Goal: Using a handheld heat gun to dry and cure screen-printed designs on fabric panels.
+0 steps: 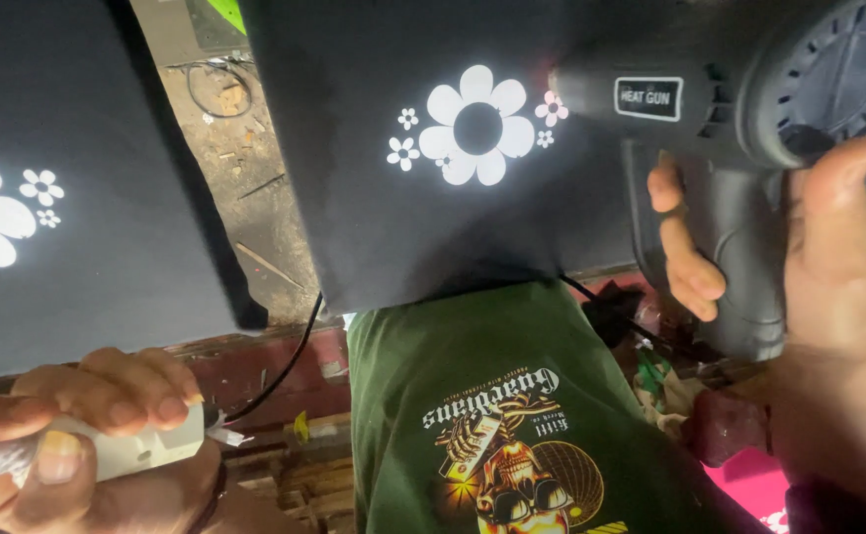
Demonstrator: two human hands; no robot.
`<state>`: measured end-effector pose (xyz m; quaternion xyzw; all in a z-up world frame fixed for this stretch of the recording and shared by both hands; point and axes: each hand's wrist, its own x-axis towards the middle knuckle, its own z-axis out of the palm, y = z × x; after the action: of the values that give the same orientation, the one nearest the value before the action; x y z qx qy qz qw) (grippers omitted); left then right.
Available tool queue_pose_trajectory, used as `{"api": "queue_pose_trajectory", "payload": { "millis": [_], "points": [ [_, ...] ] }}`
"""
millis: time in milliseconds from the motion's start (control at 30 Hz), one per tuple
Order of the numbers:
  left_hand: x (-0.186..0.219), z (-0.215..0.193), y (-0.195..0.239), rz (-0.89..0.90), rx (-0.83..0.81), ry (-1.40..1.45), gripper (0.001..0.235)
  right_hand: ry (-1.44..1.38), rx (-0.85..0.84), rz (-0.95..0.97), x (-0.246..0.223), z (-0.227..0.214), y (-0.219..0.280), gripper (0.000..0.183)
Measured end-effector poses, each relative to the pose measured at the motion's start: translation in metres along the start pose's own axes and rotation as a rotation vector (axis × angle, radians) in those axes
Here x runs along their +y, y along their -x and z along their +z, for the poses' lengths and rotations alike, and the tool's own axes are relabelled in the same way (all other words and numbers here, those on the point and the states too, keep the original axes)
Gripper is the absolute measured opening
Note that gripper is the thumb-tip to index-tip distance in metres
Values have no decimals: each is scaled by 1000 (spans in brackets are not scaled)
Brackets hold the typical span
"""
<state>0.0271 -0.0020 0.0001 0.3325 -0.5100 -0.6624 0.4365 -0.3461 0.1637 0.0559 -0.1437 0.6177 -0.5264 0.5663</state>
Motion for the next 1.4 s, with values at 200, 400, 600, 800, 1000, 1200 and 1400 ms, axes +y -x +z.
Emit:
{"api": "queue_pose_trajectory", "payload": {
  "millis": [200, 400, 600, 800, 1000, 1200, 1400],
  "points": [
    [12, -18, 7, -82, -10, -5, 23, -95, -213, 38, 12, 1, 0, 81],
    [1, -59, 8, -110, -183, 101, 29, 36, 57, -65, 8, 6, -2, 78],
    [-9, -33, 16, -6, 57, 85, 25, -169, -132, -18, 10, 7, -4, 79],
    [22, -65, -8, -175, -356, 71, 41, 45, 96, -167, 4, 17, -7, 61],
    [13, -47, 12, -163, -80, 166, 27, -160, -139, -128, 2, 15, -15, 69],
    [-12, -122, -60, -220, -841, 431, 43, 77, 97, -158, 4, 14, -20, 69],
    [27, -51, 2, -154, -197, -55, 61, 26, -105, -121, -8, 30, -20, 71]
  ]
}}
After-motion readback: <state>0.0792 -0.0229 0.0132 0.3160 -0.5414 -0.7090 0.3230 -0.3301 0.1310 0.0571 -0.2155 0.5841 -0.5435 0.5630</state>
